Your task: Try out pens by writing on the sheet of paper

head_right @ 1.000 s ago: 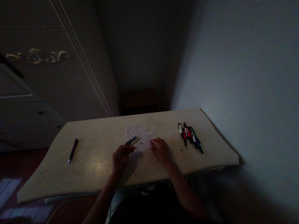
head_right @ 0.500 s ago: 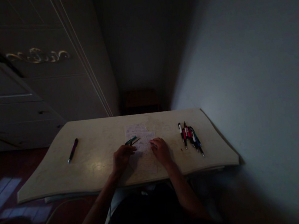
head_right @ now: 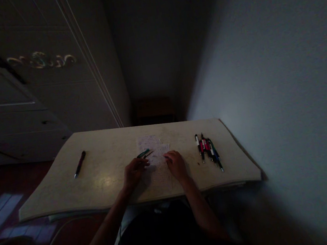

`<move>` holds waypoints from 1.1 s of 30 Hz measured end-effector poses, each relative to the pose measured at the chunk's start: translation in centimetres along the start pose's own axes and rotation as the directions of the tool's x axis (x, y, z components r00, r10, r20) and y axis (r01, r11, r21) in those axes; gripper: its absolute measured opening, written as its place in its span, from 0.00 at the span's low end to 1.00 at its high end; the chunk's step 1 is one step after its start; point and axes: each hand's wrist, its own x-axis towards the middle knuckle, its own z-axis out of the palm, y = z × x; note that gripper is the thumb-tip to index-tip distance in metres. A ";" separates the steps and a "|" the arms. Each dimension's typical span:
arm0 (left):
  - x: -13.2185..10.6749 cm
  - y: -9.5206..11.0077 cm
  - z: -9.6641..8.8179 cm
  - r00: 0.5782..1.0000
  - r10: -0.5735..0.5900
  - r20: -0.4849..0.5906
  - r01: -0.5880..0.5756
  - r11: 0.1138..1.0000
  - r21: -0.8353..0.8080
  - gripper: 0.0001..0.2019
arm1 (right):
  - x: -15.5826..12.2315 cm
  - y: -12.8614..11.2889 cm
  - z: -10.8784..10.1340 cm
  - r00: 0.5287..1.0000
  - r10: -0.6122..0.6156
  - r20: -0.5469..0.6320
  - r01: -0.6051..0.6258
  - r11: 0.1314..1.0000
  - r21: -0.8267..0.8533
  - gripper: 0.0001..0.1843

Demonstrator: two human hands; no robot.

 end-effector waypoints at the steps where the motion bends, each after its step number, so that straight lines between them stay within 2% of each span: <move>1: 0.0 0.0 0.0 1.000 -0.008 0.001 0.008 1.000 0.006 0.07 | 0.0 0.0 0.0 1.000 0.000 -0.001 0.000 1.000 -0.001 0.11; 8: 0.0 0.5 0.1 1.000 -0.013 -0.007 0.014 0.999 0.040 0.09 | 0.0 0.0 -0.2 1.000 -0.022 0.007 0.022 1.000 -0.005 0.09; 19: 0.0 1.0 -0.1 0.999 0.034 -0.041 -0.030 0.995 0.099 0.10 | -0.1 -0.3 -0.2 0.997 0.013 -0.075 -0.008 0.997 0.078 0.10; 25: -0.1 1.2 -0.3 0.982 0.079 -0.171 -0.051 0.985 0.163 0.10 | -0.2 -0.5 -0.5 0.986 0.049 -0.162 -0.031 0.993 0.111 0.11; 29: -0.2 1.1 -0.5 0.941 0.156 -0.300 -0.055 0.946 0.320 0.08 | -0.2 -0.8 -0.4 0.972 0.119 -0.201 -0.092 0.986 0.138 0.12; 33: -0.1 1.0 -0.6 0.916 0.188 -0.354 -0.057 0.935 0.349 0.07 | -0.3 -1.1 -0.4 0.965 0.161 -0.206 -0.125 0.976 0.176 0.12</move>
